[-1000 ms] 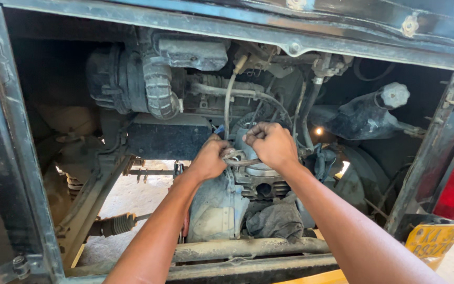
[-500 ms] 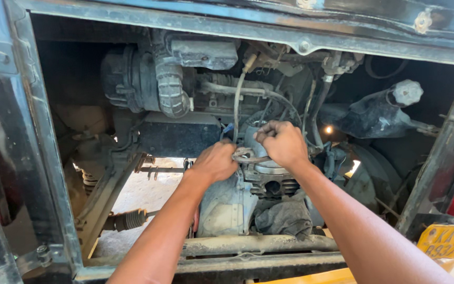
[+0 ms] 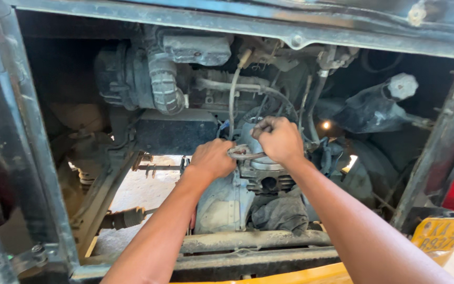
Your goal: The person uses a wrench to tighten a bolt on a vehicle engine component located in the rear compartment. They then switch to using pliers to adjust a hose or cable connected to the same area. The task involves precise manipulation of tools within a confined mechanical space.
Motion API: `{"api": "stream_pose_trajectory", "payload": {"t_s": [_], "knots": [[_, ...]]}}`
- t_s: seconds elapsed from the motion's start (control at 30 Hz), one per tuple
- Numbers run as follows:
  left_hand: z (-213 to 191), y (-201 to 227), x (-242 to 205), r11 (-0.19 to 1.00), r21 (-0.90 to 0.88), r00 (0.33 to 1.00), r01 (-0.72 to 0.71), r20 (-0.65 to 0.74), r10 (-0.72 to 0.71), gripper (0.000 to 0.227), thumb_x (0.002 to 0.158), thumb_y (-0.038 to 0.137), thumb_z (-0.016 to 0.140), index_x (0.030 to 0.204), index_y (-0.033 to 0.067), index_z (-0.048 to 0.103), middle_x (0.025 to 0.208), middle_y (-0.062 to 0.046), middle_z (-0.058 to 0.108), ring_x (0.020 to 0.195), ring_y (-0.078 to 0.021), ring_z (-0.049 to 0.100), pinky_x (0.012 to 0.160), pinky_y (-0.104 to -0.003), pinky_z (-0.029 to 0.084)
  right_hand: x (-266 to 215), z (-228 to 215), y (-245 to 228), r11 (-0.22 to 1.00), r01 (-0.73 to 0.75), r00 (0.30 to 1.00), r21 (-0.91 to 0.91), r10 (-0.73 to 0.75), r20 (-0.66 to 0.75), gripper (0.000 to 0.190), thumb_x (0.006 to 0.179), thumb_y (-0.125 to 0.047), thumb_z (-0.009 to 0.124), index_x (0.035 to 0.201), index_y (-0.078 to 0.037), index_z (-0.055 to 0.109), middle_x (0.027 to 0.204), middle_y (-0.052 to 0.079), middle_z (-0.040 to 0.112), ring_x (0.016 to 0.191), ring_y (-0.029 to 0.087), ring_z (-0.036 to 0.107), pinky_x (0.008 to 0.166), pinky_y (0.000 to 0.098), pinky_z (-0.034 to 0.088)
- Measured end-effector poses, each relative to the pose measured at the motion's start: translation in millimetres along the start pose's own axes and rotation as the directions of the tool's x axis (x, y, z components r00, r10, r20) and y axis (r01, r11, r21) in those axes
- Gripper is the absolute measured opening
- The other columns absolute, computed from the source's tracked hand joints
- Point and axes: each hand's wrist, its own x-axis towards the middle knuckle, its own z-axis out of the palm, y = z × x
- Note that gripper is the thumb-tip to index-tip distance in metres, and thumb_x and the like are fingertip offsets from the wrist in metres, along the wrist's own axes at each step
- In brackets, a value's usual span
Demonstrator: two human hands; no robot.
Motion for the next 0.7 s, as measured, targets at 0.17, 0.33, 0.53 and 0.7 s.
{"api": "stream_pose_trajectory", "payload": {"t_s": [0.17,0.33,0.53,0.7], "knots": [[-0.1,-2.3,-1.6,0.999,0.002,0.999,-0.043,-0.009,0.043,0.029,0.081,0.02,0.06,0.104,0.0164,0.077,0.103,-0.017,0.073,0.099,-0.0404,0.068,0.086,-0.051,0.054,-0.1,-0.5,-1.6,1.0,-0.024,1.0,0.0,0.024,0.013,0.024,0.077,-0.032,0.076,0.091,-0.013,0.08,0.075,0.01,0.076,0.07,0.025,0.075,0.067,0.0379,0.054],[3.9,-4.0,0.7,0.99,0.1,0.994,-0.099,-0.024,0.102,0.028,0.081,0.019,0.058,0.102,0.0145,0.076,0.096,-0.018,0.074,0.095,-0.0401,0.07,0.096,-0.056,0.046,-2.0,-2.0,-1.9,1.0,-0.026,0.999,0.012,0.026,0.019,0.023,0.078,-0.031,0.075,0.091,-0.013,0.081,0.073,0.011,0.075,0.069,0.025,0.075,0.066,0.039,0.054],[1.9,-4.6,6.4,0.971,0.232,0.995,-0.062,0.085,0.043,0.027,0.086,0.025,0.056,0.1,0.0143,0.076,0.1,-0.02,0.074,0.096,-0.0396,0.071,0.095,-0.054,0.05,-3.0,-2.9,-3.4,1.0,-0.002,1.0,0.007,0.002,-0.014,0.023,0.077,-0.032,0.074,0.091,-0.014,0.081,0.076,0.01,0.076,0.073,0.027,0.074,0.069,0.0402,0.054],[2.0,-0.4,3.5,0.983,0.182,0.993,0.009,0.117,-0.031,0.029,0.087,0.024,0.053,0.104,0.0146,0.074,0.104,-0.021,0.073,0.097,-0.0407,0.07,0.086,-0.052,0.055,-3.4,-4.5,-2.9,1.0,-0.019,1.0,0.009,0.019,-0.017,0.025,0.078,-0.033,0.073,0.092,-0.014,0.081,0.077,0.01,0.076,0.076,0.029,0.074,0.071,0.0418,0.054]]}}
